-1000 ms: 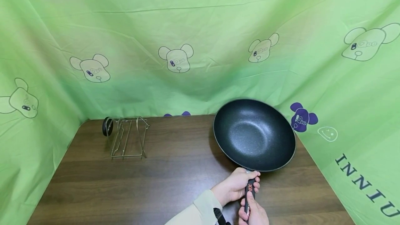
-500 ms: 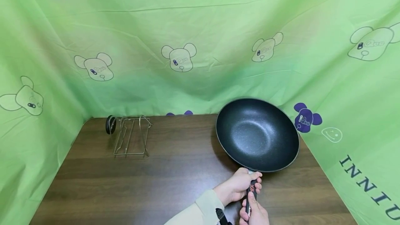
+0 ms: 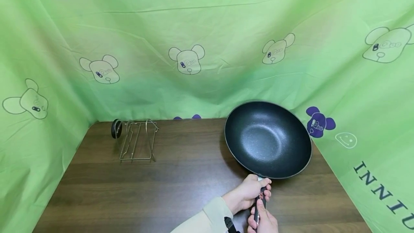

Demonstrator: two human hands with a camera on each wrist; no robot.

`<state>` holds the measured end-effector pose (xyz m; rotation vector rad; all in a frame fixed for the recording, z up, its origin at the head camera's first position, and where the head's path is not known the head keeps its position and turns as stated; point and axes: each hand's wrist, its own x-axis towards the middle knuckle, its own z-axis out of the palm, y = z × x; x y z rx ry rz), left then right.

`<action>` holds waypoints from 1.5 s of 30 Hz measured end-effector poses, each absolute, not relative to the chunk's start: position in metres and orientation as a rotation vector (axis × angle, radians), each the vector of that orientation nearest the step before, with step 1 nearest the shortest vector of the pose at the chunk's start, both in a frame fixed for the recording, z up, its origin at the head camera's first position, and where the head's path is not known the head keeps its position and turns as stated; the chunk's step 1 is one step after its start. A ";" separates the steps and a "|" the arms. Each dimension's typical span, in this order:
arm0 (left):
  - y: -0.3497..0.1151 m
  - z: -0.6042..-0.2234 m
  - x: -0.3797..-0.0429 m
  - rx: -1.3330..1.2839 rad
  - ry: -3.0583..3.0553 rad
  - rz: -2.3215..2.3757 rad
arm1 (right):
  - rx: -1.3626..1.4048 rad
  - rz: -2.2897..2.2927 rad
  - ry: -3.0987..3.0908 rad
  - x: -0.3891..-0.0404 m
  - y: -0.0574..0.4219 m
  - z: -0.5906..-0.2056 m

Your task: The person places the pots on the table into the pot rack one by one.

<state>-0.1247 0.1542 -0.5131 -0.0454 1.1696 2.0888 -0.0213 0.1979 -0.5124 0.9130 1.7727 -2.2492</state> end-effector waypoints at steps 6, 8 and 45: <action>0.153 -0.510 -0.126 -0.026 1.167 2.087 | 0.911 -2.283 1.755 -0.022 0.196 -0.513; 0.153 -0.510 -0.127 -0.023 1.160 2.088 | 0.908 -2.288 1.750 -0.022 0.196 -0.513; 0.151 -0.508 -0.137 0.007 1.276 2.107 | 0.841 -2.277 1.758 -0.033 0.189 -0.515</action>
